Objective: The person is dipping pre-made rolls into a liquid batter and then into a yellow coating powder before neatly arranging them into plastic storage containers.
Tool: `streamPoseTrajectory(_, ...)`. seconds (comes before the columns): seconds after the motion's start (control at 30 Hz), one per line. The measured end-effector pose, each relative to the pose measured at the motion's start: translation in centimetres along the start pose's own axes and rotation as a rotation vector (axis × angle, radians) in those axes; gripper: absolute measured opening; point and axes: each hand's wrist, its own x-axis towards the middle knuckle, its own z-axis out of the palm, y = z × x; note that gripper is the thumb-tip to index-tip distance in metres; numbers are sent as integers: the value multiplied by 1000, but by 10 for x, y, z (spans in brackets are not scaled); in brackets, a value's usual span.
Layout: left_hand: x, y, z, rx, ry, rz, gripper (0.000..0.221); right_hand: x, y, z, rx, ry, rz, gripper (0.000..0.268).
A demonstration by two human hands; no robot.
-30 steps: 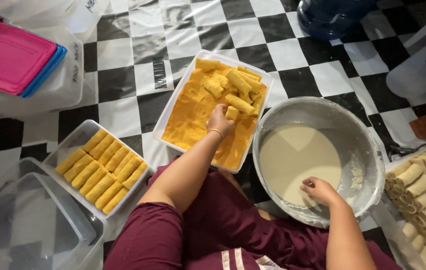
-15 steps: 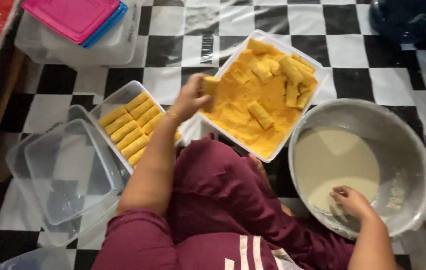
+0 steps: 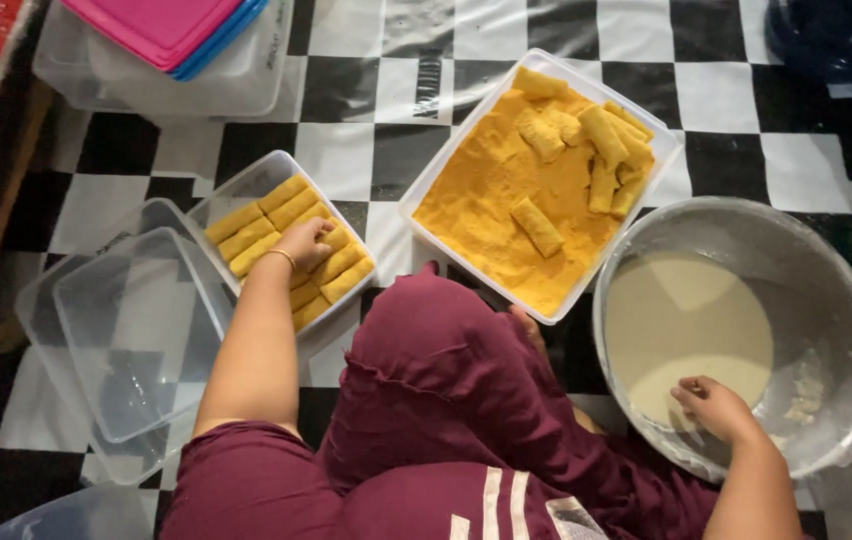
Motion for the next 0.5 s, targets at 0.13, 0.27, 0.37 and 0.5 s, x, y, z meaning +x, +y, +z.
streamPoseTrajectory(0.13,-36,47,-15,-23,-55,-129,49,-7,-3,-1,26,32,-20,46)
streamPoseTrajectory(0.27,-29,64,-10,232,68,-138,42,-5,-6,-3,-58,35,-50,50)
streamPoseTrajectory(0.37,7,98,-1,477,316,13,34,16,7,-1,-71,46,-79,52)
streamPoseTrajectory(0.5,7,229,60,789,646,560,20,8,4,-3,-83,49,-119,52)
